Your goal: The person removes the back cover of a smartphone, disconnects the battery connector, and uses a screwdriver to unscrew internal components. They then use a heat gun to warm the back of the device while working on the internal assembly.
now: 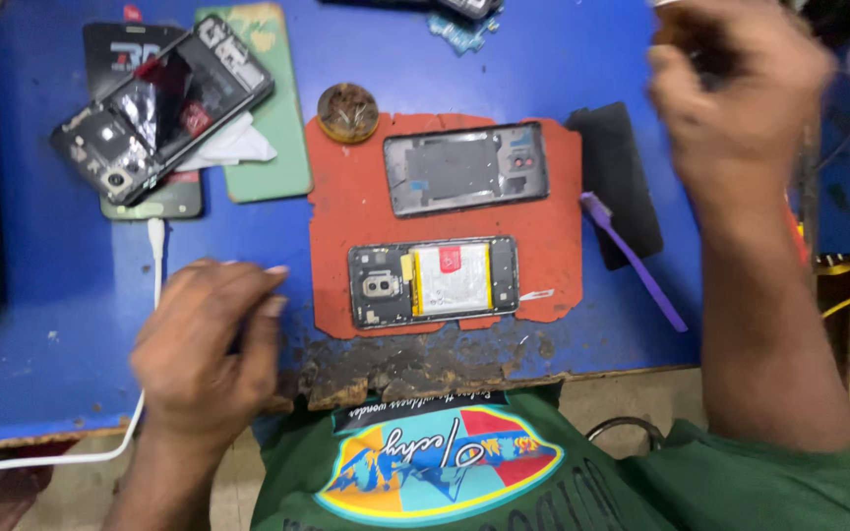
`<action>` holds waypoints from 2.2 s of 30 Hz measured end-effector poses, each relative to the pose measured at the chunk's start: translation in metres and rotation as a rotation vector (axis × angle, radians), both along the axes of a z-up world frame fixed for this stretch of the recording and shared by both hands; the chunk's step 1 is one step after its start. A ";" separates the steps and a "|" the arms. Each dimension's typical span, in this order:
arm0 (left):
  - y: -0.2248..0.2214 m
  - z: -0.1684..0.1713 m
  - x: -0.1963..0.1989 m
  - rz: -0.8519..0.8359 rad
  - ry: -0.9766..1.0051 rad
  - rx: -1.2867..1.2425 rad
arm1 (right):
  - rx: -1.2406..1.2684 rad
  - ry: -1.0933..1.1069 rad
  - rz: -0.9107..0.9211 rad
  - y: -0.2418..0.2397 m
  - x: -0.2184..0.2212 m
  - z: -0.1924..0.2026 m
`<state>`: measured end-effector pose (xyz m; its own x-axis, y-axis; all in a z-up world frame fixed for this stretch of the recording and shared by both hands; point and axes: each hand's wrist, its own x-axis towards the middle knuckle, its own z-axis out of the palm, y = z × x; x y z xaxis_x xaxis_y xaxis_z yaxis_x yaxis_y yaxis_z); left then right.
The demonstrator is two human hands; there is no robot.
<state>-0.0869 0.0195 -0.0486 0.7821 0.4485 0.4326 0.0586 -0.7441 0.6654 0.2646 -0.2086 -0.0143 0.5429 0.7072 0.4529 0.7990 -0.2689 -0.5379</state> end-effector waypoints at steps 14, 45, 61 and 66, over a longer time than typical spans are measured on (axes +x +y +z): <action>-0.027 0.002 0.042 -0.326 0.269 -0.176 | 0.274 0.487 0.048 -0.037 -0.151 -0.027; -0.029 -0.009 0.034 -0.295 0.139 -0.227 | -0.036 0.010 0.360 0.005 -0.176 -0.027; -0.027 -0.009 0.024 -0.259 0.139 -0.218 | 0.155 0.460 0.398 0.033 -0.180 -0.006; -0.028 -0.008 0.026 -0.242 0.156 -0.185 | 0.200 0.430 0.357 0.030 -0.179 -0.011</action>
